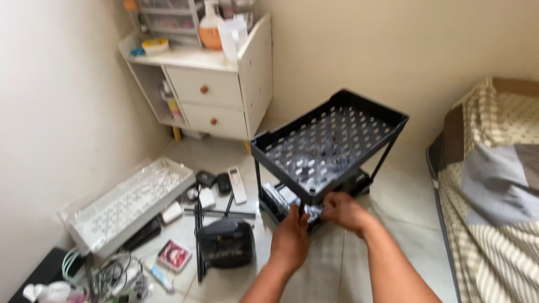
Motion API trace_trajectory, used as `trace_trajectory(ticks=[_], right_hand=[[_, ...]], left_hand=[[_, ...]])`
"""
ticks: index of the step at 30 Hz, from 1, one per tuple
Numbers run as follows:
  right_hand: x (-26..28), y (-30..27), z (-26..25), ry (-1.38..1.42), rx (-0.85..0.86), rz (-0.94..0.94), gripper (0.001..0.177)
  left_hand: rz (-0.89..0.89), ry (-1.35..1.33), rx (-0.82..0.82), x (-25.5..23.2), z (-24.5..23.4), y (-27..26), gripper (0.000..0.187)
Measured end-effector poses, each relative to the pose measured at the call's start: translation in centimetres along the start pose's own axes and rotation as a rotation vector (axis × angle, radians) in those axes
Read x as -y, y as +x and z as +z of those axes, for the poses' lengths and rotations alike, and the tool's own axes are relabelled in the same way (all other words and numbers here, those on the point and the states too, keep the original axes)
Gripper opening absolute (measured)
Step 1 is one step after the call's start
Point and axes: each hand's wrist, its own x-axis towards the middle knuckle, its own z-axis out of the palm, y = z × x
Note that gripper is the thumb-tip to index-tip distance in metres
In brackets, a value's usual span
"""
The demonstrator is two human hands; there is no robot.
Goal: The person assembles a black metal rack by inserting four vertical poles into the base and attaching a perforated shelf. They remove plastic wrapping from the shelf and place a boxed wireless microphone system on the floor.
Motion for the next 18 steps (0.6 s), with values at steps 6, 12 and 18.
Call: trace_trajectory(ticks=[6,12,18], right_hand=[[-0.5,-2.2,-6.6,0.239,-1.074,0.346,0.031],[0.4,0.3,-11.7,0.303,-0.996,-0.216,0.087],[1.7,3.9,-11.5,0.5,-0.689,-0.41,0.063]], left_hand=[[-0.034,-0.021,0.114,1.7,-0.5,-0.2,0.026],[-0.113,0.022,0.397,0.9,-2.6,1.3,0.028],[-0.166,0.048,0.461,0.7,-3.2,1.8,0.025]])
